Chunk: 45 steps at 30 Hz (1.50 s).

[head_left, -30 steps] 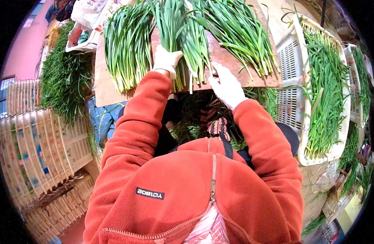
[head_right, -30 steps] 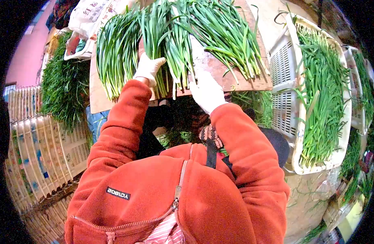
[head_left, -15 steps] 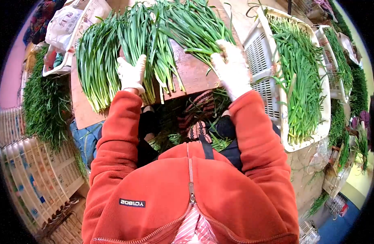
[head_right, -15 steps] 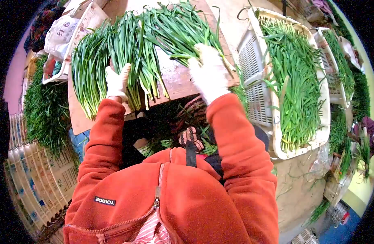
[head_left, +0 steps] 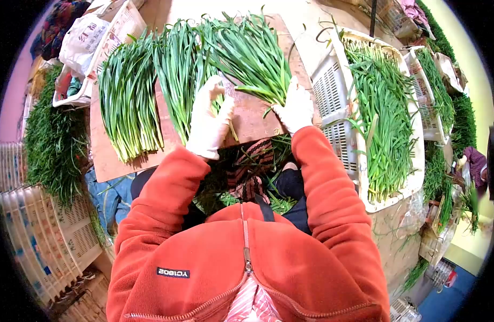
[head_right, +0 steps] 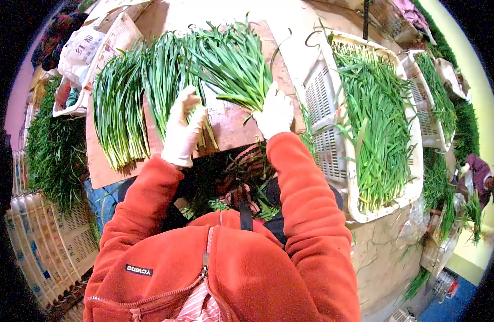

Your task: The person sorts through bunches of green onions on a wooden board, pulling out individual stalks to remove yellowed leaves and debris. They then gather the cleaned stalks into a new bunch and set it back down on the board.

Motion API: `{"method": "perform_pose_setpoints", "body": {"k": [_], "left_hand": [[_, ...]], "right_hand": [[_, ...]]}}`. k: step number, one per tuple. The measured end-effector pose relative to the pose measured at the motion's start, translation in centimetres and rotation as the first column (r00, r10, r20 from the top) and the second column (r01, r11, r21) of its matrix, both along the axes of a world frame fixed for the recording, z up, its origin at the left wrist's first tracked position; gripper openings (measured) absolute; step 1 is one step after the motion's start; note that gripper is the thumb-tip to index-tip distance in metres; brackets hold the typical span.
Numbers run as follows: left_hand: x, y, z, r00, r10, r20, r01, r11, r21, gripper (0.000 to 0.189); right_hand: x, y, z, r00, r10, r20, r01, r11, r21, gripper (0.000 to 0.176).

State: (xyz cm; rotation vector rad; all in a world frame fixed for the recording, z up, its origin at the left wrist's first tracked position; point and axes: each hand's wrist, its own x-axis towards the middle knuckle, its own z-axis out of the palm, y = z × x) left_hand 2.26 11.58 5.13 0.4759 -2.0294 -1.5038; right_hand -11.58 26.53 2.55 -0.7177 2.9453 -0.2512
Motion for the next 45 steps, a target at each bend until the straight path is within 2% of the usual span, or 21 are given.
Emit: {"method": "perform_pose_setpoints", "body": {"k": [1,3,4,9,10,12,13,15,16,21,23,25,26,29,34,35,37,39,41,43,45], "left_hand": [[0.1,0.5,-0.3,0.997,-0.079,0.004,0.079,0.997,0.022,0.041],[0.3,1.8,0.1,0.977,-0.202,0.075,0.156,0.904,0.398,0.037],[0.2,2.7,0.6,0.970,-0.237,0.054,0.147,0.747,0.648,0.033],[-0.8,3.2,-4.2,0.926,-0.370,0.070,0.137,0.504,0.853,0.025],[-0.9,3.3,-5.3,0.910,-0.409,0.070,0.136,0.454,0.881,0.025],[-1.0,4.1,-3.5,0.892,-0.451,0.012,0.173,0.366,0.915,0.030],[-1.8,4.0,-3.6,0.866,-0.497,0.051,0.115,0.297,0.948,0.042],[-1.8,4.9,-2.8,0.940,-0.340,-0.021,0.052,0.080,0.995,0.051],[-1.6,5.4,-1.3,0.927,-0.301,-0.223,0.237,0.011,0.972,0.060],[-1.2,4.9,-2.5,0.960,-0.242,-0.139,0.134,-0.040,0.990,0.062],[-1.1,4.6,-2.7,0.953,-0.265,-0.148,0.131,-0.082,0.988,0.064],[-0.9,4.3,-2.2,0.898,-0.295,-0.327,0.303,-0.124,0.945,0.065],[-1.0,4.3,-2.2,0.898,-0.323,-0.298,0.282,-0.097,0.954,0.064],[-0.9,4.3,-2.4,0.892,-0.347,-0.291,0.276,-0.092,0.957,0.060],[-0.6,4.2,-2.6,0.938,-0.299,-0.177,0.159,-0.084,0.984,0.043],[-0.4,4.2,-2.1,0.944,-0.302,-0.131,0.132,-0.016,0.991,0.038],[-0.7,3.8,-3.0,0.933,-0.282,-0.222,0.191,-0.134,0.972,0.028],[-0.8,3.5,-2.4,0.874,-0.348,-0.338,0.325,-0.098,0.941,0.022],[-0.8,3.4,-2.3,0.869,-0.380,-0.318,0.330,-0.035,0.943,0.018],[-1.2,3.3,-3.5,0.893,-0.367,-0.261,0.273,-0.020,0.962,0.019],[-1.1,3.1,-2.7,0.910,-0.390,-0.141,0.171,0.042,0.984,0.018]], "right_hand": [[0.1,-0.3,0.1,1.000,-0.003,0.013,0.002,0.999,0.050,0.097],[0.7,-0.5,-0.3,1.000,0.002,0.012,-0.002,1.000,-0.017,0.091],[0.7,-0.7,-0.4,0.999,0.000,0.042,0.000,1.000,-0.016,0.092],[1.1,-0.8,0.3,0.990,-0.041,0.137,0.052,0.996,-0.077,0.080],[1.1,-0.5,0.3,0.973,-0.012,0.229,0.068,0.969,-0.237,0.077],[1.5,-0.4,0.2,0.907,0.064,0.416,0.186,0.826,-0.532,0.062],[1.7,-0.5,0.2,0.728,0.217,0.650,0.361,0.685,-0.633,0.057],[3.2,-0.5,0.8,0.589,0.390,0.708,0.449,0.570,-0.688,0.052],[4.0,-0.5,0.9,0.586,0.382,0.715,0.467,0.562,-0.683,0.047],[4.1,0.3,3.5,0.824,0.284,0.490,-0.009,0.871,-0.490,0.057],[4.1,1.3,4.4,0.983,0.182,-0.023,-0.172,0.868,-0.465,0.048],[4.1,1.2,4.7,0.774,0.210,0.597,0.404,0.563,-0.721,0.034],[4.2,0.8,4.7,0.693,0.252,0.675,0.512,0.488,-0.707,0.025],[4.6,-0.2,4.7,0.735,0.116,0.668,0.427,0.686,-0.589,0.026],[5.7,0.1,3.5,0.767,0.311,0.561,0.374,0.493,-0.785,0.016],[6.1,0.2,3.9,0.765,0.316,0.562,0.371,0.496,-0.785,0.016],[6.7,0.2,5.4,0.883,0.248,0.398,0.204,0.561,-0.803,0.011],[6.5,0.5,4.5,0.849,0.294,0.439,0.258,0.494,-0.830,0.010],[7.0,1.4,5.0,0.887,0.337,0.315,0.093,0.537,-0.838,0.008],[7.9,2.1,6.3,0.748,0.544,0.380,0.076,0.498,-0.864,0.011],[7.7,3.6,9.2,0.302,0.632,0.714,0.227,0.680,-0.697,0.011]]}}
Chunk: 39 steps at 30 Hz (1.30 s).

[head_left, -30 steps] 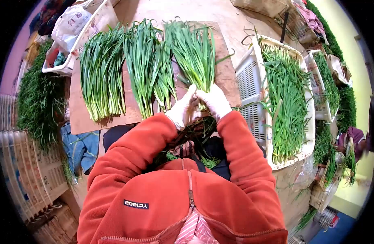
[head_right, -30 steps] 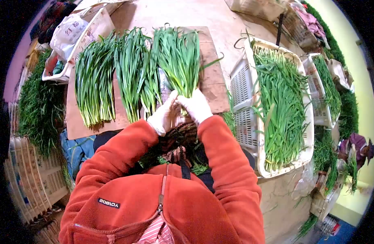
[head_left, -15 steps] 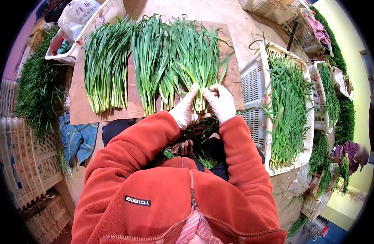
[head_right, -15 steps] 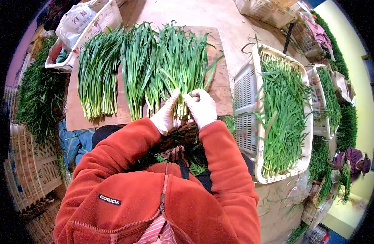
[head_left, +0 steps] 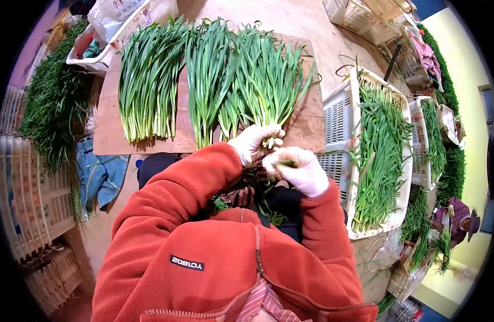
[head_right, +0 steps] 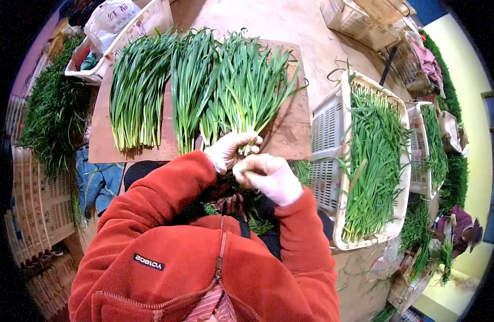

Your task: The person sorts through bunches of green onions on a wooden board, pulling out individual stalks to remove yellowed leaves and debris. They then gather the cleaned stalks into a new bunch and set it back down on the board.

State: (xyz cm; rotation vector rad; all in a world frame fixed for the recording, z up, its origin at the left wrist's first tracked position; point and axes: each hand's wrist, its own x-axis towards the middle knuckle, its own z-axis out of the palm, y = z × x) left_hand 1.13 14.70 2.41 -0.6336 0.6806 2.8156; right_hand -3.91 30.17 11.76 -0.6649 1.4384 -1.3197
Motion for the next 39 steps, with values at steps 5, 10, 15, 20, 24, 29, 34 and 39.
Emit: {"method": "perform_pose_setpoints", "body": {"k": [5,10,15,20,24,29,34,39], "left_hand": [[0.0,0.5,0.0,0.999,-0.012,0.040,0.016,0.996,-0.088,0.014],[0.1,2.0,-0.4,0.997,-0.072,-0.032,0.066,0.986,-0.155,0.013],[0.5,1.6,0.4,0.999,-0.033,-0.006,0.033,0.998,-0.048,0.022],[0.7,0.8,1.2,0.999,0.012,-0.040,-0.007,0.993,0.122,0.050],[1.5,0.5,-0.1,0.951,-0.071,-0.301,0.103,0.991,0.089,0.025],[1.1,0.4,0.7,0.990,-0.139,0.030,0.135,0.985,0.104,0.020],[1.3,0.5,1.7,1.000,0.010,0.030,-0.010,1.000,0.000,0.020],[1.3,0.1,0.9,0.998,-0.055,-0.022,0.054,0.998,-0.038,0.021]], "right_hand": [[-3.0,1.3,-0.4,0.907,0.097,-0.409,0.023,0.960,0.278,0.031],[-4.5,-5.4,-2.0,0.679,-0.161,-0.716,0.382,0.910,0.158,0.028],[-5.3,-5.2,-4.7,0.835,-0.448,-0.321,0.448,0.891,-0.077,0.017],[-1.5,-2.9,-1.8,0.860,-0.470,-0.201,0.434,0.879,-0.199,0.017],[1.2,-3.0,-1.9,0.713,-0.337,-0.615,0.092,0.914,-0.395,0.022],[3.7,-1.5,1.3,0.607,-0.135,-0.783,-0.213,0.922,-0.324,0.019],[2.6,2.8,2.5,0.864,-0.024,-0.503,-0.016,0.997,-0.075,0.023],[-1.9,5.1,-3.1,0.788,-0.104,-0.607,0.322,0.910,0.261,0.046]]}}
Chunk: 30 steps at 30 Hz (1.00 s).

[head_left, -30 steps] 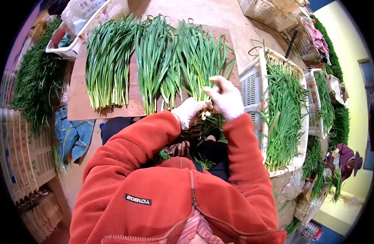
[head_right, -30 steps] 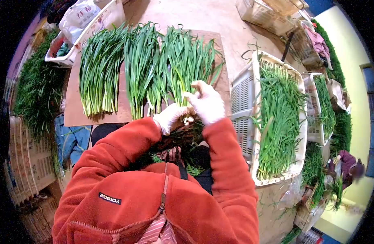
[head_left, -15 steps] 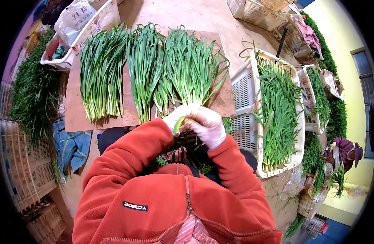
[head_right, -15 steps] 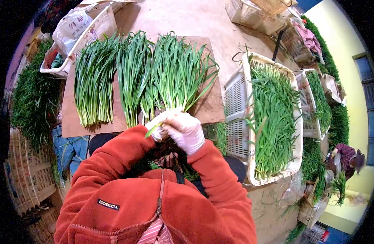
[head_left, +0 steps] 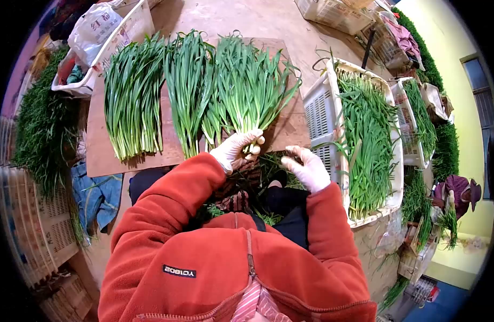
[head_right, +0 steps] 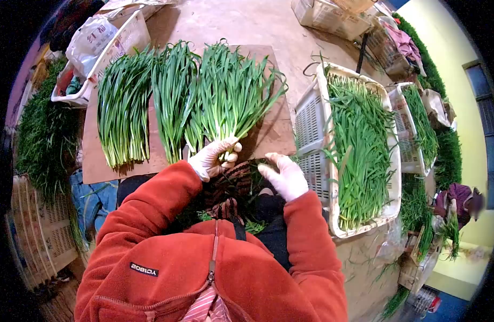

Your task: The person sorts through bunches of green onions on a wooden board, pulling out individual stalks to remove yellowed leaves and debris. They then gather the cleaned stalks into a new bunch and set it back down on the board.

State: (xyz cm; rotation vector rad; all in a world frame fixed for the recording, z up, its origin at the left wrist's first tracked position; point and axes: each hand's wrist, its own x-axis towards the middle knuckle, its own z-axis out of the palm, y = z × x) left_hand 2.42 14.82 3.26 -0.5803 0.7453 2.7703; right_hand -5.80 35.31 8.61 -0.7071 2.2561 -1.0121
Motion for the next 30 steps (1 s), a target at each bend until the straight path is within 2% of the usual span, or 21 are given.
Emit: {"method": "perform_pose_setpoints", "body": {"k": [1,3,4,5,7,8,10,11,13,15,17,18,21,22,23,25,27,28,29,30], "left_hand": [[-0.1,0.0,0.5,1.000,0.001,-0.019,-0.002,1.000,-0.023,0.020],[0.2,-0.2,0.6,0.995,-0.063,-0.077,0.060,0.998,-0.032,0.020],[0.3,-0.2,0.7,0.983,-0.127,-0.135,0.128,0.992,0.000,0.021],[0.3,0.0,1.0,0.963,-0.186,-0.196,0.194,0.981,0.026,0.023],[0.6,0.4,1.9,0.953,-0.203,-0.224,0.221,0.974,0.057,0.021],[0.7,0.4,1.9,0.953,-0.209,-0.219,0.226,0.973,0.055,0.021],[1.0,0.5,1.7,0.944,-0.233,-0.234,0.267,0.955,0.129,0.031],[0.9,0.4,1.5,0.944,-0.237,-0.231,0.271,0.954,0.131,0.031],[0.9,0.4,1.2,0.933,-0.251,-0.259,0.289,0.950,0.120,0.038],[1.0,0.5,1.0,0.932,-0.240,-0.272,0.288,0.946,0.151,0.036],[1.0,0.4,0.9,0.929,-0.212,-0.304,0.282,0.938,0.204,0.032],[1.3,0.0,1.1,0.970,-0.195,-0.148,0.230,0.931,0.283,0.029],[0.8,0.4,0.2,0.988,-0.020,-0.155,0.066,0.953,0.296,0.029],[0.7,0.6,-0.1,0.998,0.031,-0.054,-0.019,0.977,0.212,0.027],[0.6,0.6,-1.1,0.998,0.039,-0.044,-0.027,0.971,0.237,0.026],[0.5,0.8,-2.5,0.999,0.039,-0.021,-0.036,0.987,0.154,0.027],[0.6,0.7,-2.3,1.000,0.018,-0.020,-0.015,0.988,0.153,0.030],[0.6,0.7,-2.0,1.000,0.024,-0.016,-0.021,0.987,0.158,0.032],[0.7,0.7,-2.0,1.000,0.028,-0.010,-0.026,0.986,0.165,0.033],[0.8,0.4,-2.1,0.997,0.007,-0.078,0.010,0.975,0.223,0.034]], "right_hand": [[-0.6,-0.8,0.5,0.995,-0.027,0.097,0.026,1.000,0.007,0.047],[-1.4,-2.4,0.6,0.958,-0.107,0.265,0.142,0.983,-0.114,0.047],[-2.5,-2.8,-0.6,0.977,-0.088,0.192,0.105,0.991,-0.081,0.046],[-2.7,-3.6,-1.3,0.936,-0.155,0.318,0.229,0.951,-0.210,0.044],[-4.0,-4.2,-1.2,0.785,-0.012,0.619,0.223,0.938,-0.265,0.057],[-4.5,-4.3,-1.2,0.757,-0.015,0.654,0.208,0.953,-0.219,0.048],[-4.7,-4.3,-1.9,0.667,0.050,0.744,0.272,0.912,-0.306,0.039],[-4.1,-4.7,-0.4,0.633,0.083,0.770,0.310,0.884,-0.350,0.037],[-3.6,-4.9,1.2,0.645,0.068,0.761,0.336,0.869,-0.363,0.035],[-3.6,-5.1,1.1,0.660,0.060,0.749,0.357,0.852,-0.383,0.033],[-3.9,-5.5,0.4,0.780,0.097,0.618,0.258,0.850,-0.460,0.031],[-3.5,-5.8,0.9,0.794,0.046,0.607,0.282,0.856,-0.434,0.032],[-3.0,-7.4,-0.1,0.793,0.039,0.608,0.336,0.805,-0.489,0.033],[-3.3,-7.7,-0.5,0.802,0.026,0.596,0.264,0.881,-0.393,0.034],[-3.6,-7.6,-1.9,0.794,0.053,0.606,0.224,0.901,-0.371,0.042],[-4.0,-7.7,-5.2,0.924,-0.012,0.383,0.141,0.941,-0.309,0.050],[-3.9,-7.9,-4.8,0.921,-0.017,0.390,0.144,0.943,-0.299,0.055],[-4.2,-7.1,-4.0,0.931,0.036,0.362,0.075,0.954,-0.290,0.052],[-3.9,-7.1,-3.1,0.932,0.044,0.359,0.079,0.944,-0.321,0.049],[-4.1,-6.9,-3.6,0.930,0.045,0.364,0.077,0.946,-0.313,0.048]]}}
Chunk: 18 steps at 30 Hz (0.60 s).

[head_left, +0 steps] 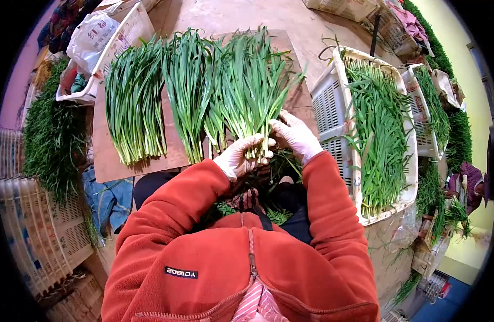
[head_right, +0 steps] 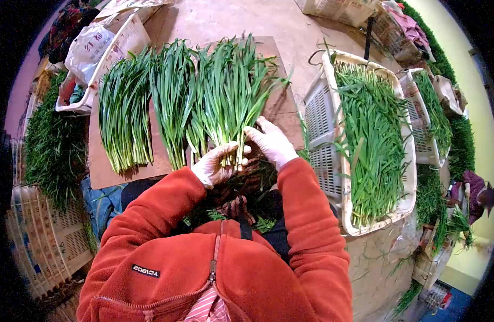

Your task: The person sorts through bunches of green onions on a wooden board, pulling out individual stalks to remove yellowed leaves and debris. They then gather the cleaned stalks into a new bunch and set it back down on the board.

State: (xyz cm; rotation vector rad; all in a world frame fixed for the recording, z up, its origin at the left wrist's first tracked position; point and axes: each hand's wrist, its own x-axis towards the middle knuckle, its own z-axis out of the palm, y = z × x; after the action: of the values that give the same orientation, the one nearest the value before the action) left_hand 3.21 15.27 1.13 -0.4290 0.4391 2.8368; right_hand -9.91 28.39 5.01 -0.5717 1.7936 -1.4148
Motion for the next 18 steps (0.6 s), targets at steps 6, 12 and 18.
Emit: {"method": "perform_pose_setpoints", "body": {"k": [6,12,18], "left_hand": [[0.0,-0.2,0.7,1.000,0.006,-0.003,-0.006,1.000,0.008,0.042],[-0.1,-0.1,1.3,0.999,-0.016,-0.029,0.017,1.000,0.012,0.046],[0.0,0.3,0.1,0.998,-0.041,-0.048,0.042,0.998,0.037,0.039]], "right_hand": [[0.1,1.0,0.7,0.952,-0.113,-0.283,0.173,0.965,0.198,0.039],[0.3,0.0,0.7,0.916,-0.284,-0.283,0.288,0.957,-0.026,0.017],[1.9,-2.4,1.1,0.951,-0.298,-0.084,0.306,0.946,0.108,0.019]]}}
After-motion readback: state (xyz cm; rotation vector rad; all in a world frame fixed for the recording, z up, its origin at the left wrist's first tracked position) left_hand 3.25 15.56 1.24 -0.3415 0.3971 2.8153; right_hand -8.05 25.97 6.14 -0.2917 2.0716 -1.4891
